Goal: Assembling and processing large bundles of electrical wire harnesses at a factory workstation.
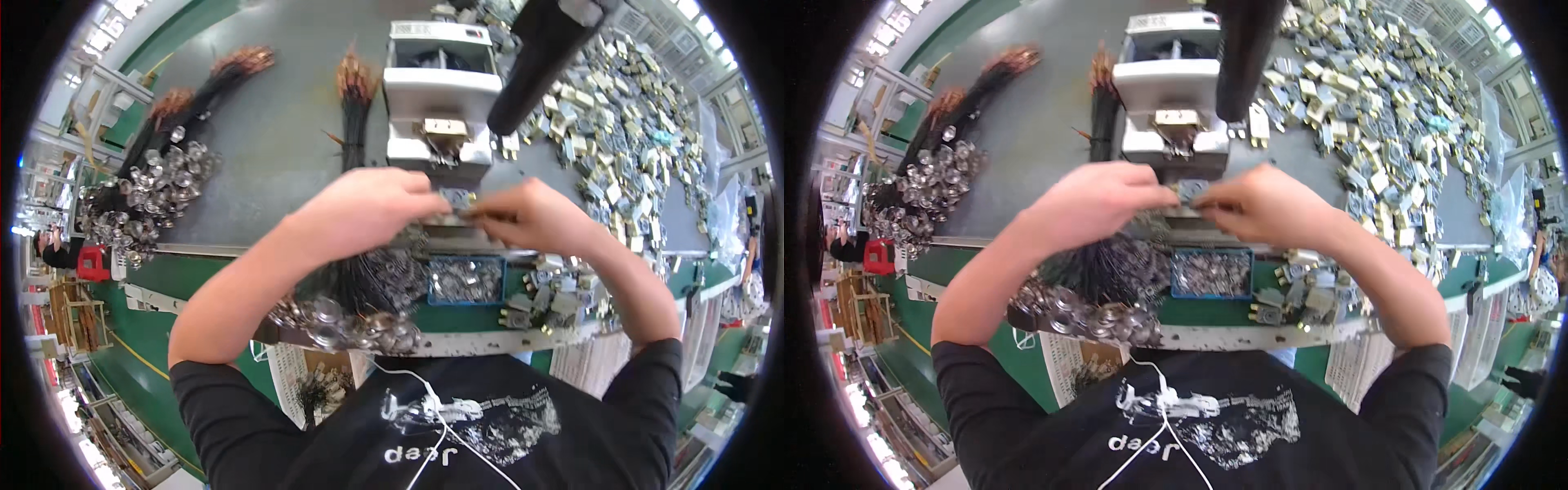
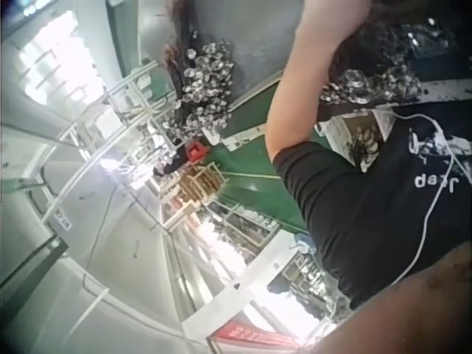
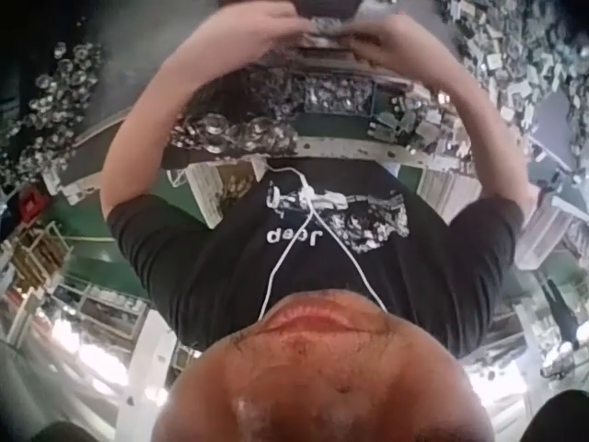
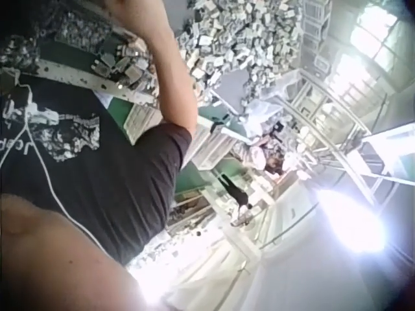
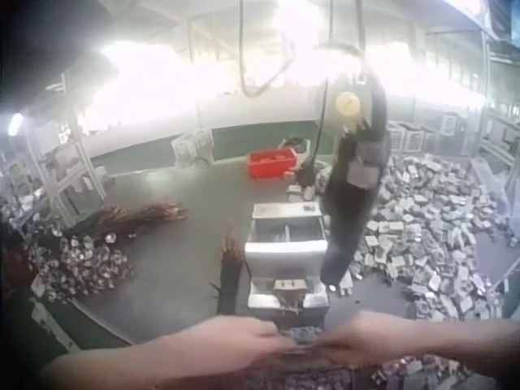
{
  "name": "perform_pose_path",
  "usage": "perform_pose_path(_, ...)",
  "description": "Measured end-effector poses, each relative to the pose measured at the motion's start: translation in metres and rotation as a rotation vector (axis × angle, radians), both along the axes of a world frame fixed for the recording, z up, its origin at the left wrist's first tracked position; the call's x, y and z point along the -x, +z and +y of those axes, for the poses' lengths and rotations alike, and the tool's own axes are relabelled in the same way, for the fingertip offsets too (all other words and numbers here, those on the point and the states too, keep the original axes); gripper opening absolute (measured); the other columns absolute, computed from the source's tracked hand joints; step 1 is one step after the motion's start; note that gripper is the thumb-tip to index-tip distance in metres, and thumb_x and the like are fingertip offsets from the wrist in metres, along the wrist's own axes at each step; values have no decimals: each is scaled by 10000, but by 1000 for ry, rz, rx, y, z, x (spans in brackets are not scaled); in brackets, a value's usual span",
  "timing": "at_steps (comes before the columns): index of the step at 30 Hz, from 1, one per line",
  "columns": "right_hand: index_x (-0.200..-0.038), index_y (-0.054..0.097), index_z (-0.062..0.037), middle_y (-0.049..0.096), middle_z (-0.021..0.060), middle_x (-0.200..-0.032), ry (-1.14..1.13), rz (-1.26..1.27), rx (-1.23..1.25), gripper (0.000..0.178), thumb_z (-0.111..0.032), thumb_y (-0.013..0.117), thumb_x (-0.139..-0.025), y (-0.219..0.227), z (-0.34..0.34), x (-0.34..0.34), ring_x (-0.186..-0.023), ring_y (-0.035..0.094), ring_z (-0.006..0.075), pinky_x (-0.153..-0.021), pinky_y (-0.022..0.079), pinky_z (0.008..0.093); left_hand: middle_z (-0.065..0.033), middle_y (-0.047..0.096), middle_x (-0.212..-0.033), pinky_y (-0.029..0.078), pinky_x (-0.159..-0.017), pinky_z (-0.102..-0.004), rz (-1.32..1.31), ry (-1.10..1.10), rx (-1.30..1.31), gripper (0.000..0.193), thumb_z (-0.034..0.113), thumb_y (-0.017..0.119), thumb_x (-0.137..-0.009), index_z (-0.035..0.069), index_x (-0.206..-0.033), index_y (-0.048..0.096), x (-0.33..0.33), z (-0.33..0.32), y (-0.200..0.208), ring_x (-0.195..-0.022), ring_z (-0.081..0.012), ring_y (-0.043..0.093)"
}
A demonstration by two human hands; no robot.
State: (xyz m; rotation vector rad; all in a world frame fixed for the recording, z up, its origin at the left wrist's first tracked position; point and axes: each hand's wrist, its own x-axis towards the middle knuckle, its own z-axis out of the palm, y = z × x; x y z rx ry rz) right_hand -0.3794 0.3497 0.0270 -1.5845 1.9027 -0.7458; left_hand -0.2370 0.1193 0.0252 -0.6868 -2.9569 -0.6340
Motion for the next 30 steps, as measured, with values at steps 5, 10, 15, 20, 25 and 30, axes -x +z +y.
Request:
perform_pose_path(5, -1204, 626, -19, 721, 113, -1063, -376, -256, 240, 357, -37, 739, -865, -21, 20, -22, -929, 712, 156, -791, 567, 305, -88, 559, -887, 513, -704, -403, -92, 85, 65, 558, 4, 581, -855, 269, -1345, 590, -2, 11, -5, -803, -292, 613)
perform_pose_path(10, -1203, 634, -15, 724, 126, -1060, -295, -49, 63, 316, -43, 700, -895, -19, 27, -23, -914, 729, 218, -805, 572, 322, -91, 519, -883, 501, -719, -392, -59, 30, 177, 645, -13, 565, -831, 323, -1383, 566, -1, 19, 0, -795, -283, 584)
perform_pose_path(15, -1215, 642, -46, 729, 117, -1057, -199, -68, 0, 336, -50, 708, -885, -21, 28, -24, -895, 729, 218, -785, 576, 328, -89, 536, -869, 495, -712, -390, -43, -11, 197, 578, 2, 586, -846, 276, -1354, 578, -5, 19, -6, -796, -280, 597)
perform_pose_path(20, -1195, 652, -45, 731, 110, -1056, -293, -91, 38, 320, -79, 726, -886, -29, 37, -44, -906, 729, 213, -793, 576, 323, -62, 633, -890, 526, -681, -372, -94, 199, -125, 213, 149, 673, -868, 128, -1078, 649, -1, 5, -1, -825, -267, 662)
perform_pose_path(25, -1208, 651, -31, 726, 117, -1066, -310, -84, 137, 330, -90, 722, -891, -32, 36, -48, -913, 724, 223, -795, 574, 330, -71, 625, -883, 518, -674, -387, 131, 105, -125, 178, 177, 711, -848, 75, -953, 610, 23, 9, 4, -809, -275, 652)
perform_pose_path(30, -1219, 648, -32, 715, 123, -1098, -358, -137, 155, 334, -69, 712, -893, -37, 35, -53, -937, 719, 235, -804, 571, 335, -80, 630, -886, 529, -698, -392, 105, 83, -42, 147, 136, 702, -848, 67, -937, 608, 36, 23, -21, -802, -289, 650)
